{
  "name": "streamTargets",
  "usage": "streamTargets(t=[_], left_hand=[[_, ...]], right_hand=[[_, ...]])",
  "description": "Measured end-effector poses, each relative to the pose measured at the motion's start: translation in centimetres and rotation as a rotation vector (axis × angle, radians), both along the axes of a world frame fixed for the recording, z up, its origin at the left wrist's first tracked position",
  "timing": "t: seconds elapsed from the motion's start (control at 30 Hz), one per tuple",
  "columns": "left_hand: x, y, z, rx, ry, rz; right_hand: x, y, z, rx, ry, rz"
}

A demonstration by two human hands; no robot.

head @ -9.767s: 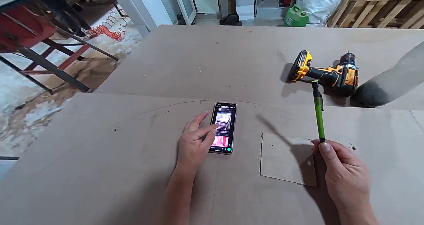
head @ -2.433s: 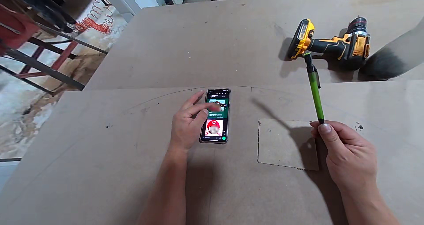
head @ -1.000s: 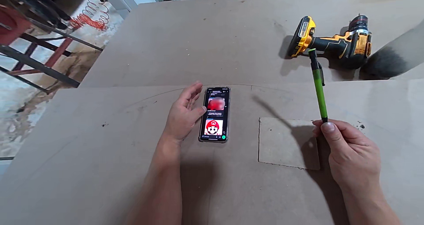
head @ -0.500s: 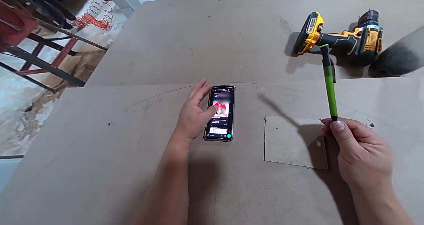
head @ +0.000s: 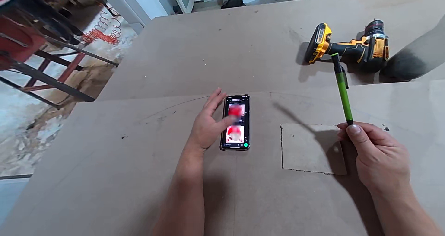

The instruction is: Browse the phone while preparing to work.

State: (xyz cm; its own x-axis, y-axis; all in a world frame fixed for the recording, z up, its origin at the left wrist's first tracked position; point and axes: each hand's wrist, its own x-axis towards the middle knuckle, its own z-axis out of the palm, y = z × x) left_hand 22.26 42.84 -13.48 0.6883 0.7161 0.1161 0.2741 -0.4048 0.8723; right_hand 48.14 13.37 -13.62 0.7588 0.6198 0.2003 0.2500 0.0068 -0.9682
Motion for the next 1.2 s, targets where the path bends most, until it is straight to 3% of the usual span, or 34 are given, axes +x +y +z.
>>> streamTargets(t=[0.13,0.5,1.2], left_hand=[[0.4,-0.3,-0.6,-0.011,-0.091,0.115],[0.1,-0.1,-0.1,0.002,0.011,-0.011],[0.6,-0.1,-0.4,0.031,-0.022,0.055]], right_hand=[[0.1,-0.2,-0.2,0.013,0.006,-0.003],[0.3,-0.2,-0.5,0.063,0.007,0.018],[1.3,-0.2,-0.6,0.288,0.175,0.004]])
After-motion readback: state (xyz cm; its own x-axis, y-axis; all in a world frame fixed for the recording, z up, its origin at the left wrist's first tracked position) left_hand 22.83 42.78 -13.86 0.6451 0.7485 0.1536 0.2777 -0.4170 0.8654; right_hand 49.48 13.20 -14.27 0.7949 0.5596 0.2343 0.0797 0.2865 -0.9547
